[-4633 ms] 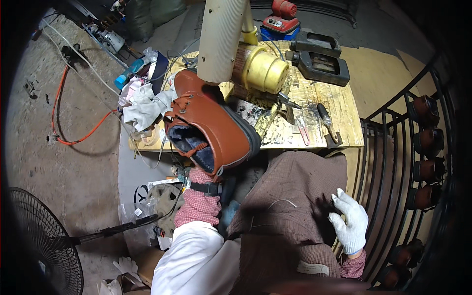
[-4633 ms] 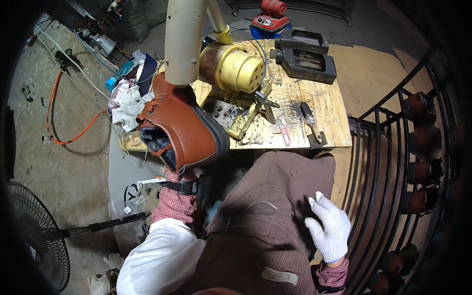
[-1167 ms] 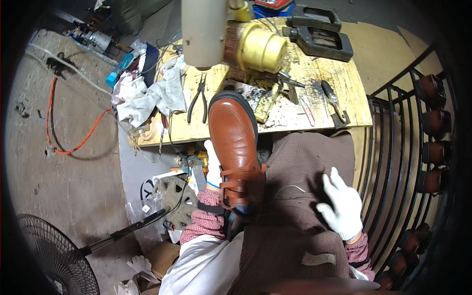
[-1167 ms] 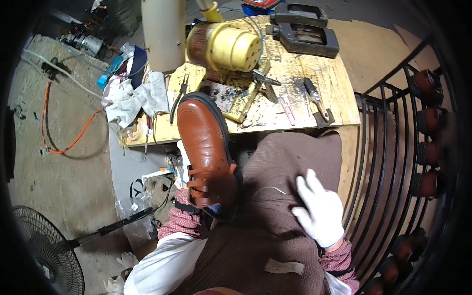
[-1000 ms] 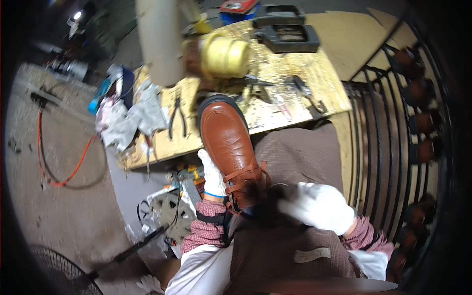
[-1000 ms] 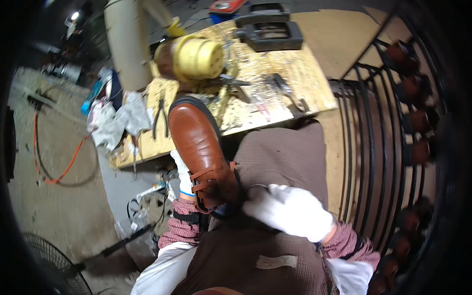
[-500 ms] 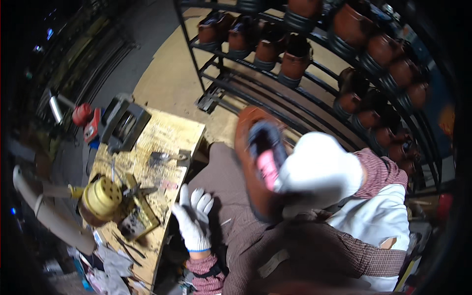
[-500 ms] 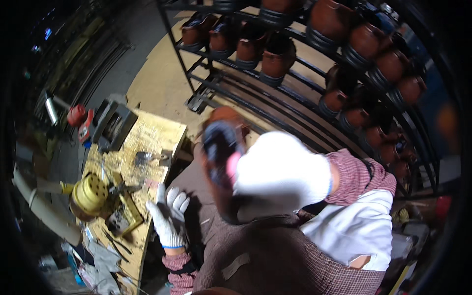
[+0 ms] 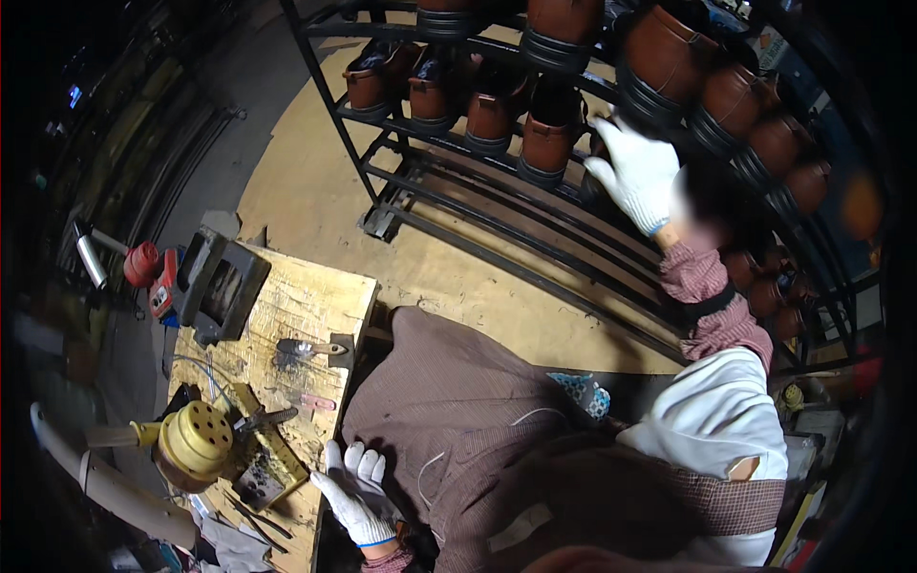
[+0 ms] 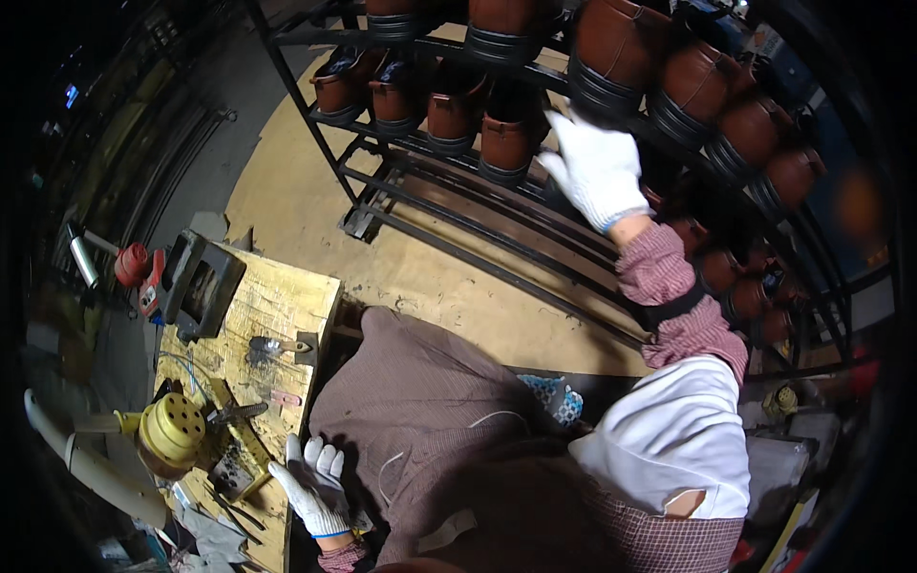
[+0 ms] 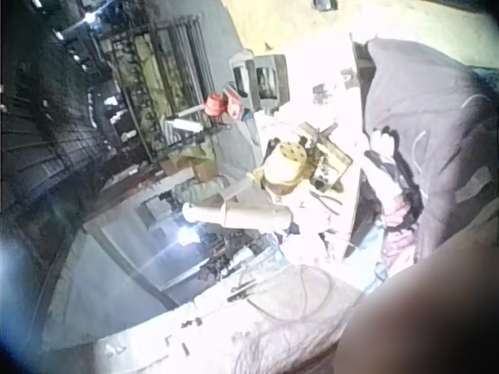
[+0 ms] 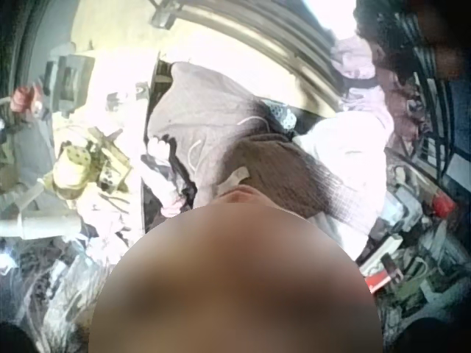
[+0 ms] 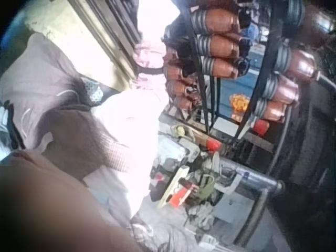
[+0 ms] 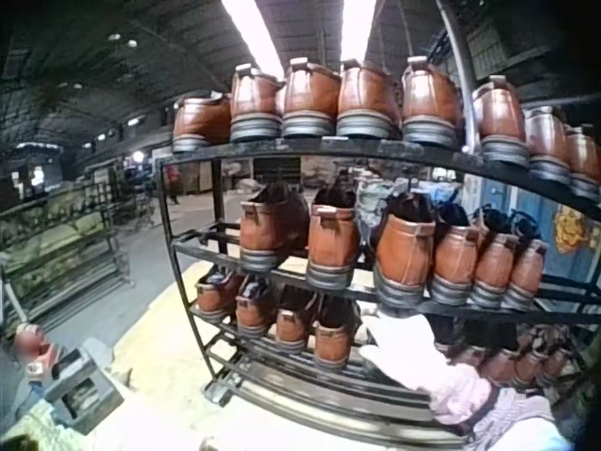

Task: Polishing and finishing leather shoes on a production line.

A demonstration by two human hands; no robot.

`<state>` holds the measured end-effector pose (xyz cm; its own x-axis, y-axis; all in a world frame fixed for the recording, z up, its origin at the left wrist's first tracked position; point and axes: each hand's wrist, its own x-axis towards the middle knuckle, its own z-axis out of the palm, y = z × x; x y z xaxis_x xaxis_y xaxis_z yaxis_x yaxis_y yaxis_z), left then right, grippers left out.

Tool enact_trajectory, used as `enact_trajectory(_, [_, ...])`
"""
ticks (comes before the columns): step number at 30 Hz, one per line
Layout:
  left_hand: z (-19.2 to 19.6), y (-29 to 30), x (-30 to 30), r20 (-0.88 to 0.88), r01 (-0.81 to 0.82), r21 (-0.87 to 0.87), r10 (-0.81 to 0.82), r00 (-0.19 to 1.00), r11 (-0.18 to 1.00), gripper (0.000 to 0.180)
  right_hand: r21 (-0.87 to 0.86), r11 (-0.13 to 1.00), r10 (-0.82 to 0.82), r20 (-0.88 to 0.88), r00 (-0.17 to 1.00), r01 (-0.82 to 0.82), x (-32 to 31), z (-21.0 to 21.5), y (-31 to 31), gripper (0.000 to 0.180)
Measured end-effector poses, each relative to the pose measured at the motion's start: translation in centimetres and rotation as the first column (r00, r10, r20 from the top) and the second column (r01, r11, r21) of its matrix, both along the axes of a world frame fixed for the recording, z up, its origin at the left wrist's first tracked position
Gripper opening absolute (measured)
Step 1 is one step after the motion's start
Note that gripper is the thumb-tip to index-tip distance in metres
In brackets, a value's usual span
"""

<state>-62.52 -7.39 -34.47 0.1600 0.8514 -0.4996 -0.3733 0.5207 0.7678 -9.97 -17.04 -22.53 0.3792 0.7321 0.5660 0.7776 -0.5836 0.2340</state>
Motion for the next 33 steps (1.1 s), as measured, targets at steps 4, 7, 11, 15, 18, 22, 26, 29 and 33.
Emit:
enact_trajectory(4, [0.6, -0.2, 0.6, -0.002, 0.019, 0.051, -0.019, 1.0, 0.999, 0.085, -0.149, 0.987, -0.109, -0.345, 0.932, 0.061, 2.1, -0.8, 7.2, 0.055])
enact_trajectory(7, [1.6, -0.9, 1.7, 0.069, 0.073, 0.136, -0.083, 0.994, 0.988, 0.088, -0.184, 0.969, -0.235, -0.489, 0.84, 0.164, 1.0, -1.1, 9.4, 0.047])
enact_trajectory(11, [2.9, -3.2, 1.8, 0.131, 0.046, 0.155, -0.066, 0.989, 0.987, 0.09, 0.001, 0.939, 0.312, -0.423, 0.851, -0.344, -13.3, -0.4, 7.6, 0.036])
enact_trajectory(15, [2.1, -5.1, -0.1, 0.134, 0.056, 0.126, -0.073, 0.988, 0.991, 0.09, 0.421, 0.677, 0.652, -0.724, 0.227, -0.604, -22.8, 2.5, 3.9, 0.028])
enact_trajectory(18, [3.4, -5.4, -0.3, 0.378, -0.184, -0.06, 0.193, 0.905, 0.981, 0.088, 0.408, 0.13, 0.651, -0.722, -0.233, -0.904, -27.7, 2.6, 5.3, 0.028])
enact_trajectory(22, [-1.1, -8.5, -6.2, 0.096, -0.388, 0.055, 0.381, 0.919, 0.92, 0.08, 0.148, -0.384, 0.624, -0.686, -0.375, -0.911, -33.6, -0.2, 5.2, 0.027])
enact_trajectory(26, [-0.4, -7.6, -10.5, -0.02, -0.497, 0.108, 0.502, 0.864, 0.861, 0.079, 0.334, -0.13, 0.563, -0.75, -0.347, -0.934, -33.0, -0.2, 7.0, 0.052])
enact_trajectory(29, [0.0, -3.1, -13.3, -0.101, -0.518, 0.157, 0.535, 0.839, 0.841, 0.079, 0.339, 0.105, 0.707, -0.686, -0.17, -0.935, -31.7, -0.9, 7.4, 0.049])
enact_trajectory(33, [0.7, 0.6, -15.4, -0.199, -0.502, 0.217, 0.542, 0.817, 0.837, 0.078, 0.349, 0.387, 0.6, -0.798, -0.054, -0.854, -29.4, -3.8, 5.3, 0.047])
